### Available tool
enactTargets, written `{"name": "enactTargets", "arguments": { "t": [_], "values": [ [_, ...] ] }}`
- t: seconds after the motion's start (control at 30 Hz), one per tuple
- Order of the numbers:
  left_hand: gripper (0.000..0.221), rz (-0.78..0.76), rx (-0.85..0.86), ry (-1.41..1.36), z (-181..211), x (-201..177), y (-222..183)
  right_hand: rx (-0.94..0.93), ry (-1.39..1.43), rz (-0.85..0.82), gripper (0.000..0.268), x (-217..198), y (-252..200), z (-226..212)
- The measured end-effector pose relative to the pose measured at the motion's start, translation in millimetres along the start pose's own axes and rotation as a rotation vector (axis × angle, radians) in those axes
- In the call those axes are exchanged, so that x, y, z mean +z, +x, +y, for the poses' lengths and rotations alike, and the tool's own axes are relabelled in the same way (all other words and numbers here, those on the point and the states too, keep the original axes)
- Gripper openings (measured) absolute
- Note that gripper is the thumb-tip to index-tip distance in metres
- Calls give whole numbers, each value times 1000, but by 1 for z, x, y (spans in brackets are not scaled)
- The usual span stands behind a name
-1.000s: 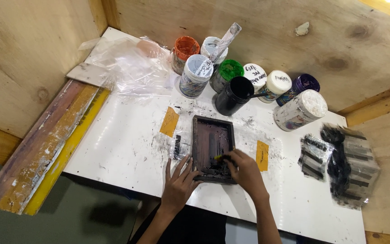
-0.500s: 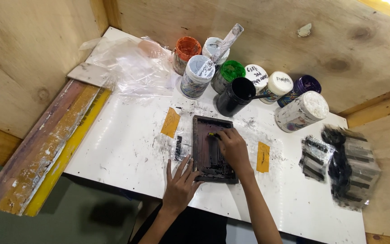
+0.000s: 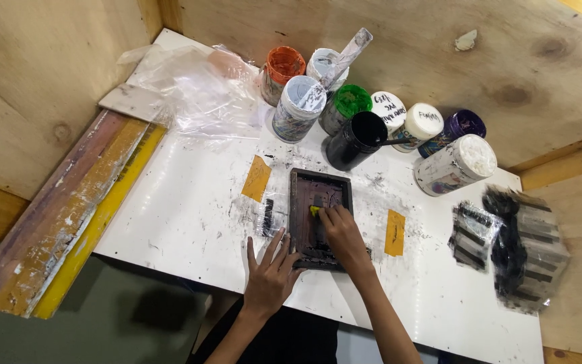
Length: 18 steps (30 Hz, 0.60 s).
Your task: Applying and spreading ink on a screen printing frame using a small scraper tool.
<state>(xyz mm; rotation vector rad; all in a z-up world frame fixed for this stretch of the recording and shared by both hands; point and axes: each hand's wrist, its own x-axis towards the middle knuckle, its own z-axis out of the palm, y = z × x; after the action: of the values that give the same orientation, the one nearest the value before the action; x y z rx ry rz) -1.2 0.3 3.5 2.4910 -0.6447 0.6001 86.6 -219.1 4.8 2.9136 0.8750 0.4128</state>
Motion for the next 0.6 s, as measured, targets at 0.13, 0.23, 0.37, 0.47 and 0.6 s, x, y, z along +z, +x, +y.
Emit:
{"name": "enactTargets", "arguments": {
  "t": [0.13, 0.23, 0.37, 0.47, 0.6],
  "values": [
    [32, -2, 3, 22, 0, 3, -2, 30, 29, -68, 50, -4, -25, -12],
    [31, 10, 2, 16, 0, 2, -1, -5, 31, -33, 47, -16, -36, -23],
    [32, 0, -13, 8, 0, 3, -3, -7, 65, -31, 41, -33, -44, -38],
    [32, 2, -13, 2, 0, 3, -2, -9, 86, -29, 40, -37, -53, -44],
    [34, -21, -22, -28, -1, 2, -3, 44, 151, -62, 52, -37, -59, -41]
  ]
}}
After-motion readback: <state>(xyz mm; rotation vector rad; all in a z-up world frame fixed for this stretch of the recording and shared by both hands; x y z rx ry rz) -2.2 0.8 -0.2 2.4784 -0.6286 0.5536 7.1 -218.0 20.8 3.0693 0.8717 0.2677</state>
